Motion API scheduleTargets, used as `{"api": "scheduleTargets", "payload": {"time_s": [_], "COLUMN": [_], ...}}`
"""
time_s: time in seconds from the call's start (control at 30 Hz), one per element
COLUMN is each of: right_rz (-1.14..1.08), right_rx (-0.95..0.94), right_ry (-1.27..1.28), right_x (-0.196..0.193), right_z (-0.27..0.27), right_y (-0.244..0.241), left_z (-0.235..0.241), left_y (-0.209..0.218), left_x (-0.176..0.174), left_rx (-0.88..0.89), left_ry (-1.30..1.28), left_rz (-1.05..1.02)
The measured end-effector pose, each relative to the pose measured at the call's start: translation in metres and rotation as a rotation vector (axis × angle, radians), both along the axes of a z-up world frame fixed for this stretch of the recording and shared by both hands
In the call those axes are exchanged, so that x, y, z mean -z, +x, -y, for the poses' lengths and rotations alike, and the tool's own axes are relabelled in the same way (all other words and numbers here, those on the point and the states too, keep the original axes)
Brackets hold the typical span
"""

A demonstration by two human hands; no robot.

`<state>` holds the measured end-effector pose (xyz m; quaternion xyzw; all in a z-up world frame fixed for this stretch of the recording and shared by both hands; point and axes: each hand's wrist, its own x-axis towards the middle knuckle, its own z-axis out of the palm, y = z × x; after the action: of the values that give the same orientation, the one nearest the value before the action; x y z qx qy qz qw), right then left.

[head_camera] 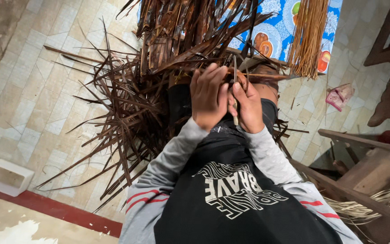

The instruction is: The person sits on the floor and uses a knife to scrape and separate dried palm leaves. They hold the leaves with one hand and scrape them with the other, creating a pile of processed material.

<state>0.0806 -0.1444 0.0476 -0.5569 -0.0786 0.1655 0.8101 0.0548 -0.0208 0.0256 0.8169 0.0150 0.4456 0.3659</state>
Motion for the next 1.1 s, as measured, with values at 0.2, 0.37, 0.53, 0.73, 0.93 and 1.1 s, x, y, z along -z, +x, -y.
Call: {"api": "scheduleTargets", "payload": {"time_s": [0.2,0.37,0.53,0.73,0.93,1.1], "right_rz": [0.103,0.134,0.188,0.245,0.256,0.156], "right_rx": [-0.045,0.006,-0.013,-0.122,-0.312,-0.234], "right_ry": [-0.023,-0.008,-0.036,-0.086,-0.154,-0.194], "right_x": [0.005,0.021,0.017,0.008,0.026,0.021], "right_z": [0.006,0.026,0.028,0.025,0.031,0.043], "right_y": [-0.004,0.014,0.015,0.011,0.0,0.007], "left_z": [0.004,0.013,0.02,0.005,-0.002,-0.01], "left_y": [-0.01,-0.031,-0.037,-0.026,-0.017,-0.024], "left_x": [0.015,0.015,0.035,0.007,0.039,0.043], "left_rx": [0.207,0.398,0.52,0.517,0.537,0.561], "left_ry": [-0.34,-0.794,-1.078,-1.022,-1.044,-1.11], "left_rz": [-0.139,-0.256,-0.347,-0.499,-0.431,-0.442]}}
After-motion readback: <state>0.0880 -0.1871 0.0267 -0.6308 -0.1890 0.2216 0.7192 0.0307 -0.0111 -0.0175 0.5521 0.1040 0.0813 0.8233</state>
